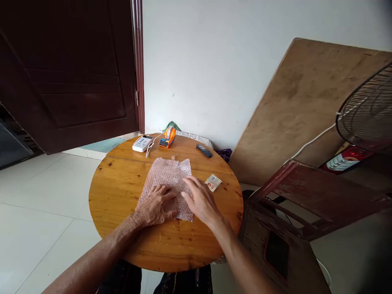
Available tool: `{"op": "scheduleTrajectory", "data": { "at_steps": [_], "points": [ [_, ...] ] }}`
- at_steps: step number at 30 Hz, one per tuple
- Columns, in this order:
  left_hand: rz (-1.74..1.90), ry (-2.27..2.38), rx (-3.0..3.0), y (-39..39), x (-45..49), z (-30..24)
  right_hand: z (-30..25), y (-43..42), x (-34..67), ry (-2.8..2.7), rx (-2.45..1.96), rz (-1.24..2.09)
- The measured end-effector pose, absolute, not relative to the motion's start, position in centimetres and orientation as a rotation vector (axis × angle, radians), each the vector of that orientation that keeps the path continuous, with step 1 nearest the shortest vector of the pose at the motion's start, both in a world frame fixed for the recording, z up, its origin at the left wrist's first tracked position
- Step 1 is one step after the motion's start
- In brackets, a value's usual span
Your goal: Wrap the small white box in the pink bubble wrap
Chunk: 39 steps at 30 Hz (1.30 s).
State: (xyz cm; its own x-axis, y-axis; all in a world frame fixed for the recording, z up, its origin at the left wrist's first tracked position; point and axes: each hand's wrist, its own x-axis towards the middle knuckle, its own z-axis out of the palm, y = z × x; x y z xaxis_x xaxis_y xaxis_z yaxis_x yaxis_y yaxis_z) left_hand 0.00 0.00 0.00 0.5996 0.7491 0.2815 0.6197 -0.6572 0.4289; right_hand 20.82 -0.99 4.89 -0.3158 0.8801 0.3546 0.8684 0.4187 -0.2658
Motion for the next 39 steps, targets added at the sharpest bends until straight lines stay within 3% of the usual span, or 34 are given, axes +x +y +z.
{"op": "scheduleTrajectory", "data": {
  "at_steps": [8,16,23,28,39],
  "points": [
    [0.624,1.142,2.551,0.1,0.0,0.1,1.0,4.4,19.5,-2.358,-1.685,0.05],
    [0.585,1.103,2.544,0.6,-0.2,0.0,0.8,4.5,20.1,-2.301,-1.763,0.038],
    [0.676,1.705,2.403,-0.6,-7.0,1.4,0.8,5.0,20.0,-2.324,-1.755,0.005],
    [0.682,2.263,1.984,-1.7,-13.6,0.7,0.8,5.4,19.9,-2.328,-1.764,0.01],
    [0.785,2.3,1.735,-1.3,-13.9,-0.5,1.2,5.1,19.6,-2.312,-1.788,-0.034]
  ]
}}
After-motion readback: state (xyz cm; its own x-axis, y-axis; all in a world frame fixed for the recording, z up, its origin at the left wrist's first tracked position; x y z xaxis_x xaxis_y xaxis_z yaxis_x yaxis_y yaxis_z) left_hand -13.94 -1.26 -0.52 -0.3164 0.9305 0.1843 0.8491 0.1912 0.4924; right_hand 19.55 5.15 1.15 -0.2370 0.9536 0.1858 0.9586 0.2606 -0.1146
